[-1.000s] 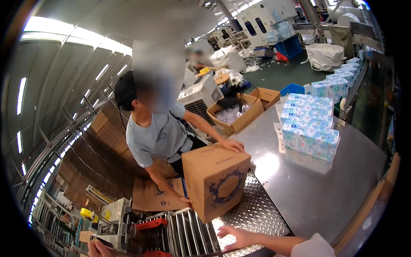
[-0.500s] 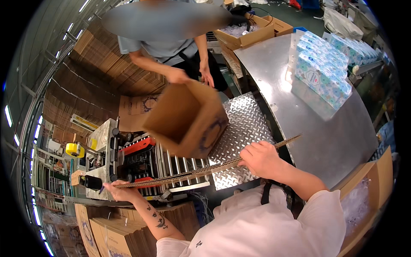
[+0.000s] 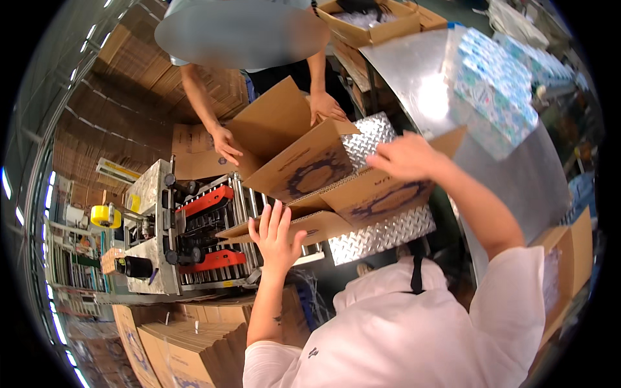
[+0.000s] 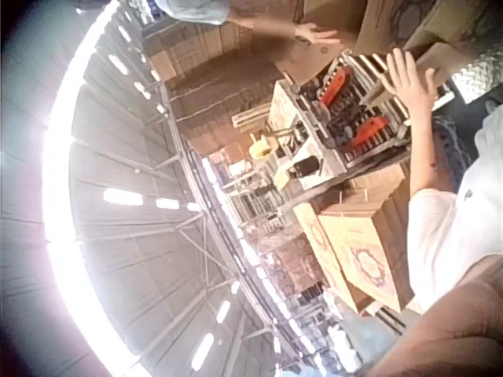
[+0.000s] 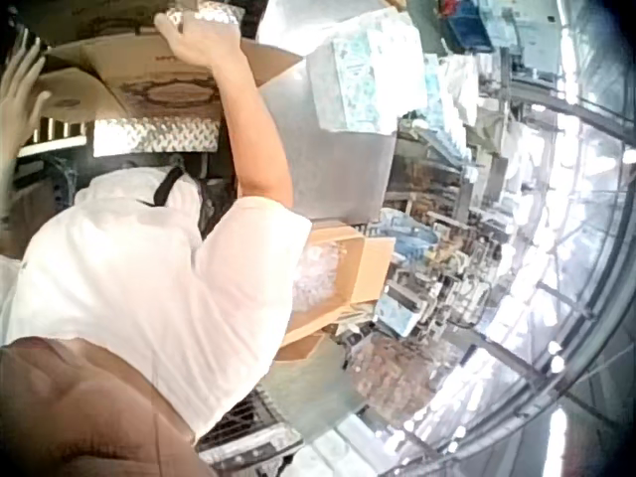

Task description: The person picks up cardboard boxes from a stack, unfolds them, and places stacks of paper products into them before moving the boxes onto a conveyor belt.

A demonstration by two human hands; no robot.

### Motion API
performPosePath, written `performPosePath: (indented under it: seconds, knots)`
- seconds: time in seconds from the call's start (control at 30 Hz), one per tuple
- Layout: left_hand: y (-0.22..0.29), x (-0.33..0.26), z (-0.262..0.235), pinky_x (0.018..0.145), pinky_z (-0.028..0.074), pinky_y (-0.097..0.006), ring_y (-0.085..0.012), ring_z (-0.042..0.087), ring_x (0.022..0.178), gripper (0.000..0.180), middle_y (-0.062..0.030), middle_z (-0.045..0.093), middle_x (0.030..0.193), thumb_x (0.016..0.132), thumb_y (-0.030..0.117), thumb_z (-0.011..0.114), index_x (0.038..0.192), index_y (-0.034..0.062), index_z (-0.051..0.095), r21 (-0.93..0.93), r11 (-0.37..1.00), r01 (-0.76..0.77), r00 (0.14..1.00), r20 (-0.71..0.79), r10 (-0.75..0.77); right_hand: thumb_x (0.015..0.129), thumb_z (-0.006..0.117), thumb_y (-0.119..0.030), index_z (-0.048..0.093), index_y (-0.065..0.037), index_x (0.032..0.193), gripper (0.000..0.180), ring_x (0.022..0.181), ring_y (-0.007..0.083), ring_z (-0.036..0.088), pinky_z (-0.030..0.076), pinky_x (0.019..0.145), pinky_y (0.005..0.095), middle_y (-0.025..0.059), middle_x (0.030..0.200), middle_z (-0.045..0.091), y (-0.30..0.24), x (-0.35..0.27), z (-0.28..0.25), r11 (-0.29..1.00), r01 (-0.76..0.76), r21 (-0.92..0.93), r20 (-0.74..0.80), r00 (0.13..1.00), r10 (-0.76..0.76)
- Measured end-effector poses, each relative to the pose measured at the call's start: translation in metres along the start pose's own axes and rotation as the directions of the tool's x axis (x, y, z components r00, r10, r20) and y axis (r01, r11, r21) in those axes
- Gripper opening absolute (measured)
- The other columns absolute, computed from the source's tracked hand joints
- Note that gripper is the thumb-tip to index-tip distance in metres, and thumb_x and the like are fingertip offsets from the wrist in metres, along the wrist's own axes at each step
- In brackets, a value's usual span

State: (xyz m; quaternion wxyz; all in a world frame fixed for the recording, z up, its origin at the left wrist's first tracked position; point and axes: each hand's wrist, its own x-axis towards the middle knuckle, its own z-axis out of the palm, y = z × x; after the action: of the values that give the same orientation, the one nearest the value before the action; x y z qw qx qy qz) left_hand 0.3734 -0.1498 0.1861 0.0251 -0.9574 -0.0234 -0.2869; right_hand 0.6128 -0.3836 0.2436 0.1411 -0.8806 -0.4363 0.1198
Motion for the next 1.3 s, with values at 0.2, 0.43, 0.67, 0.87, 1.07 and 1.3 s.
performPosePath:
  seconds: [0.2,0.43,0.67,0.87,1.07,1.3]
  knots:
    - [0.017,-0.018,-0.03,0.074,0.027,-0.033,-0.02,0.05,0.072,0.015,-0.0033,0.059,0.076,0.076,0.016,0.048,0.071,0.0119,0.061,-0.329,0.944,0.026,0.995,-0.083,-0.056,0.084,0.046,-0.049,0.064,-0.011,0.087,0.042,0.083,0.0333,0.06,0.046,0.077,0.0444,0.0145,0.085,0.064,-0.006,-0.021,-0.013,0.991,0.064,-0.118,0.231,0.972,-0.035]
    - [0.021,0.04,-0.077,0.062,0.028,-0.033,-0.0188,0.038,0.048,0.033,0.001,0.043,0.051,0.084,0.023,0.048,0.052,0.014,0.05,-0.876,0.313,-0.367,0.853,-0.183,0.488,0.084,0.049,-0.034,0.066,-0.005,0.081,0.034,0.075,0.0358,0.06,0.047,0.068,0.0446,0.0191,0.077,0.063,0.059,-0.041,-0.039,0.868,-0.484,0.109,-0.084,0.866,0.493]
    - [0.074,-0.01,0.068,0.088,0.036,-0.042,-0.0264,0.055,0.082,0.034,-0.0094,0.062,0.076,0.086,0.033,0.052,0.075,0.0031,0.065,-0.545,0.784,-0.297,0.359,0.698,0.62,0.087,0.035,-0.053,0.031,-0.016,0.137,0.062,0.127,0.0463,0.02,0.01,0.098,0.0665,0.0328,0.136,0.023,-0.017,-0.054,0.105,0.928,0.209,-0.308,0.455,0.889,-0.049]
    - [0.01,-0.066,0.024,0.105,0.02,-0.052,-0.0311,0.021,0.133,0.05,-0.0169,0.022,0.142,0.083,0.01,0.047,0.132,0.0102,0.038,-0.748,0.598,-0.287,0.34,0.505,0.794,0.083,0.045,-0.042,0.055,-0.025,0.118,0.04,0.121,0.0263,0.036,0.016,0.094,0.0681,0.011,0.126,0.044,0.04,-0.067,0.127,0.939,0.255,-0.229,-0.154,0.943,-0.294]
    - [0.01,-0.061,-0.084,0.104,0.029,-0.037,-0.024,0.036,0.126,0.068,-0.0147,0.037,0.136,0.079,0.017,0.067,0.136,0.0065,0.031,-0.67,0.409,0.62,0.414,0.722,0.555,0.08,0.052,-0.034,0.058,-0.025,0.114,0.036,0.118,0.0211,0.038,0.031,0.084,0.0628,0.0057,0.124,0.045,0.043,-0.064,0.133,0.98,0.156,-0.127,-0.219,0.959,-0.181]
    - [-0.034,-0.103,-0.009,0.091,0.041,-0.044,-0.0277,0.052,0.107,0.045,-0.0147,0.055,0.114,0.086,0.031,0.056,0.118,0.0004,0.048,-0.223,-0.501,0.836,0.154,0.972,-0.176,0.091,0.044,-0.032,0.053,-0.011,0.117,0.035,0.078,0.0339,0.058,0.046,0.073,0.042,0.0184,0.083,0.06,-0.068,-0.02,-0.009,0.722,0.566,0.397,0.003,0.786,-0.618]
